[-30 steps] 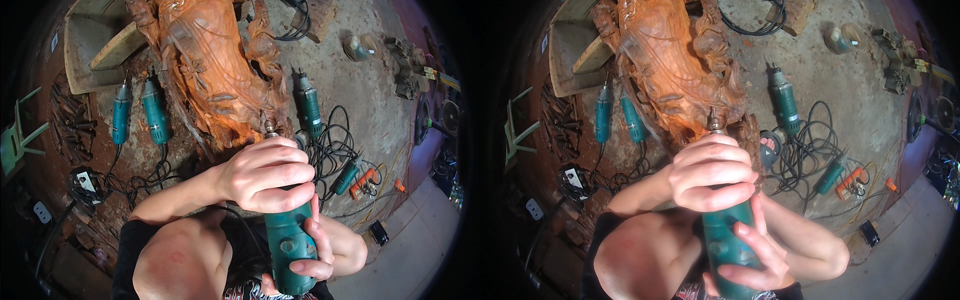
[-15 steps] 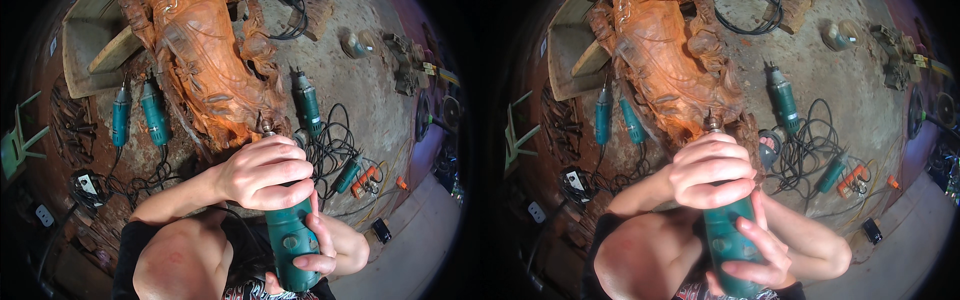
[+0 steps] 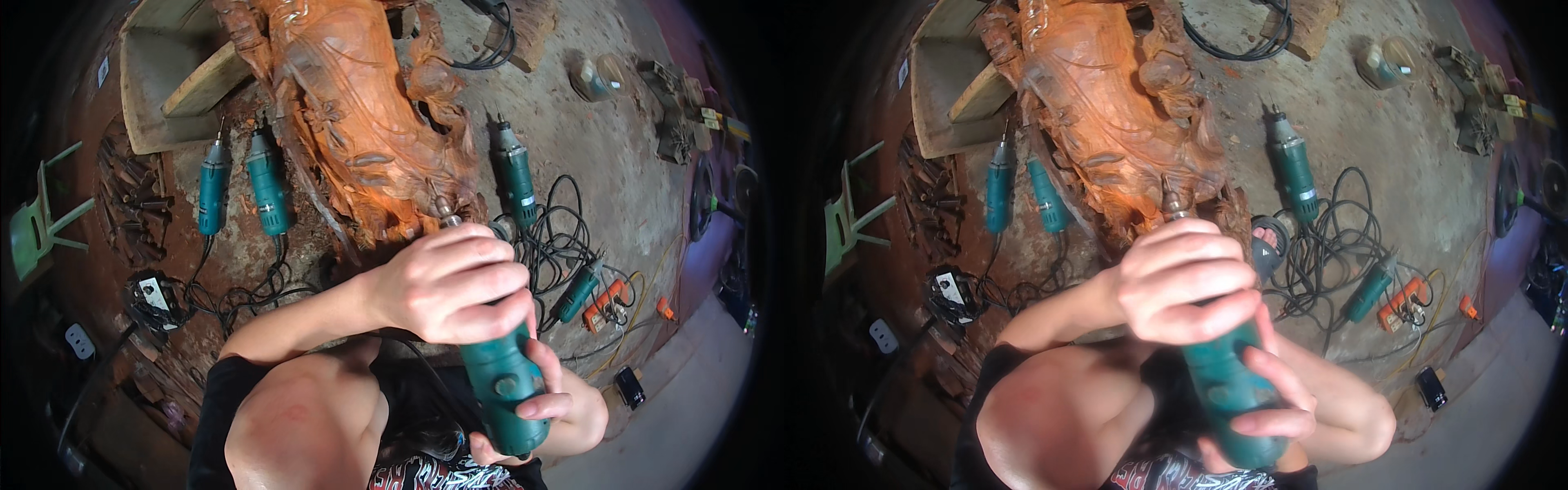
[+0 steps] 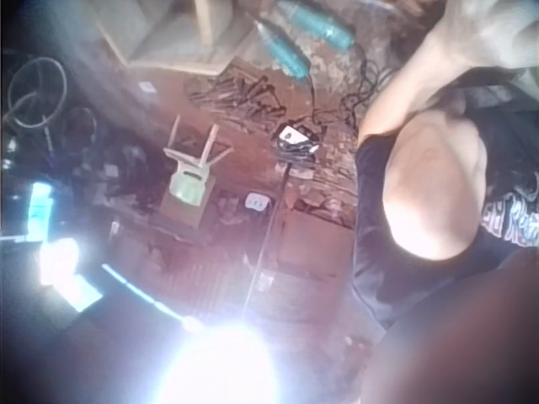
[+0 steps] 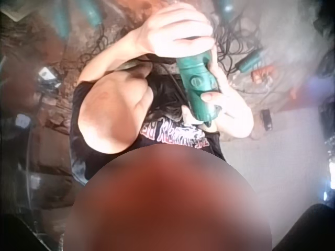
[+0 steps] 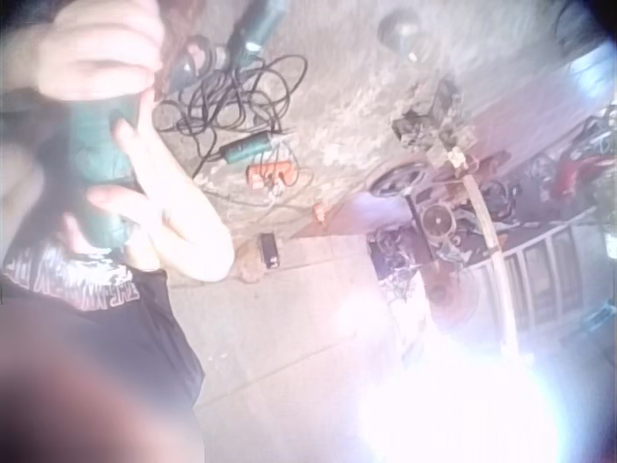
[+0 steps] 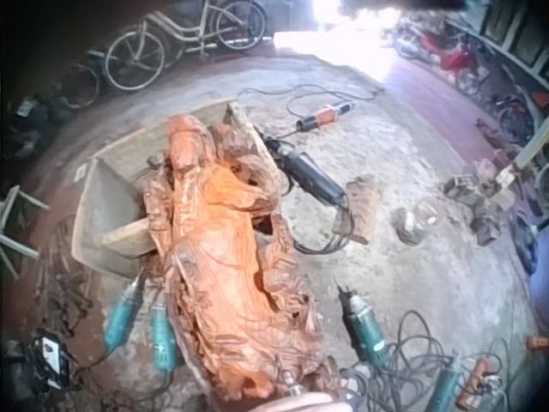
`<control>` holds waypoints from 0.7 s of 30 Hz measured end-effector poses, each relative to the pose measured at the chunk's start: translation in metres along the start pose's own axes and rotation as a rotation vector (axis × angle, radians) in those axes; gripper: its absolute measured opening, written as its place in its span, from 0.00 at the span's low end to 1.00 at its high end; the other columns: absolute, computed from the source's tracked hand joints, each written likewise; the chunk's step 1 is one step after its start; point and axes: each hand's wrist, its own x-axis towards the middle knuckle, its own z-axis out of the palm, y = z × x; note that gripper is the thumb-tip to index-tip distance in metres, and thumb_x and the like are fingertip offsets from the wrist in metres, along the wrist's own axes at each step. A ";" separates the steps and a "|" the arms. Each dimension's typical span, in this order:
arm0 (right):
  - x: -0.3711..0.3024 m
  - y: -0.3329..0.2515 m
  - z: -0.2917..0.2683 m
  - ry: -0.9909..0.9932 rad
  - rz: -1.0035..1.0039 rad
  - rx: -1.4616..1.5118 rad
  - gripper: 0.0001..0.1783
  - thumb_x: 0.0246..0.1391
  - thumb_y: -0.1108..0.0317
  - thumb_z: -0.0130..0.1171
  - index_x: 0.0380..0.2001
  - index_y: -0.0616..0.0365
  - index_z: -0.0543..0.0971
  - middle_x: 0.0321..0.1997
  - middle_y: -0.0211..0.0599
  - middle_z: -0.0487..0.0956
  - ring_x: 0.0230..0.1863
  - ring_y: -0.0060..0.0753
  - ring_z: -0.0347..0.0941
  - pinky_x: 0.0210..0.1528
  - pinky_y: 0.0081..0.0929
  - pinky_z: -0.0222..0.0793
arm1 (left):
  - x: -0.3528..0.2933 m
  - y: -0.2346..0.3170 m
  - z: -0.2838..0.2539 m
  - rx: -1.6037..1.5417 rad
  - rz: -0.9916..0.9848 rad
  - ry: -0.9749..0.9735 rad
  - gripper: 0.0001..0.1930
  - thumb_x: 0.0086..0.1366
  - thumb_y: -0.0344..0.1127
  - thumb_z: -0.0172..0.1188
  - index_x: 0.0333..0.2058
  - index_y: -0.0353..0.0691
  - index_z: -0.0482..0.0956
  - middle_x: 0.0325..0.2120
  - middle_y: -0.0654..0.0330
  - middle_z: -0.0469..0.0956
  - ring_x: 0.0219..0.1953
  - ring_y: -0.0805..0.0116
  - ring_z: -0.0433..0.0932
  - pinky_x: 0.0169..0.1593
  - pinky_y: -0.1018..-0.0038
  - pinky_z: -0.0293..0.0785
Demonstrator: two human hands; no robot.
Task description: The person uses a green rotary tool to carve details into a large piece of wood. They then switch to a wooden mallet and chisel to further shape the wood, striking the chisel repeatedly.
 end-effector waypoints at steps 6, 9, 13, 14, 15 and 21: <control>-0.039 -0.018 0.022 0.798 0.074 0.116 0.45 0.27 0.53 0.80 0.51 0.39 0.66 0.73 0.45 0.63 0.75 0.61 0.54 0.72 0.60 0.57 | 0.013 0.011 0.021 0.024 0.038 0.130 0.11 0.59 0.33 0.66 0.41 0.46 0.79 0.39 0.59 0.79 0.34 0.65 0.78 0.36 0.69 0.81; -0.008 -0.021 0.009 0.804 0.057 0.037 0.45 0.28 0.50 0.78 0.52 0.40 0.67 0.72 0.47 0.66 0.74 0.61 0.57 0.72 0.61 0.58 | 0.014 0.005 0.031 0.103 0.036 0.231 0.13 0.59 0.35 0.65 0.43 0.47 0.77 0.38 0.62 0.75 0.35 0.67 0.77 0.36 0.70 0.80; 0.025 -0.033 -0.005 0.589 0.096 0.110 0.45 0.30 0.48 0.77 0.53 0.44 0.67 0.70 0.53 0.67 0.71 0.64 0.62 0.71 0.63 0.61 | 0.012 -0.001 0.034 0.198 0.001 0.254 0.16 0.59 0.36 0.66 0.46 0.50 0.77 0.39 0.63 0.74 0.38 0.69 0.78 0.36 0.71 0.80; 0.031 -0.035 -0.006 0.591 0.117 0.092 0.45 0.31 0.48 0.77 0.53 0.45 0.68 0.70 0.54 0.67 0.70 0.65 0.63 0.70 0.63 0.63 | 0.011 -0.004 0.034 0.229 0.008 0.249 0.17 0.59 0.36 0.66 0.48 0.52 0.76 0.39 0.63 0.73 0.38 0.69 0.78 0.35 0.71 0.80; 0.037 -0.038 -0.007 0.591 0.138 0.072 0.44 0.31 0.48 0.77 0.53 0.45 0.68 0.70 0.55 0.67 0.69 0.66 0.64 0.70 0.64 0.65 | 0.013 -0.004 0.034 0.219 0.008 0.272 0.16 0.60 0.36 0.66 0.47 0.51 0.78 0.38 0.63 0.75 0.37 0.69 0.79 0.35 0.72 0.80; 0.040 -0.040 -0.018 0.510 0.164 0.014 0.43 0.31 0.50 0.76 0.52 0.46 0.68 0.69 0.56 0.67 0.69 0.67 0.65 0.69 0.64 0.68 | 0.013 -0.003 0.034 0.197 -0.013 0.306 0.12 0.63 0.35 0.65 0.46 0.50 0.81 0.37 0.63 0.78 0.34 0.70 0.80 0.35 0.73 0.80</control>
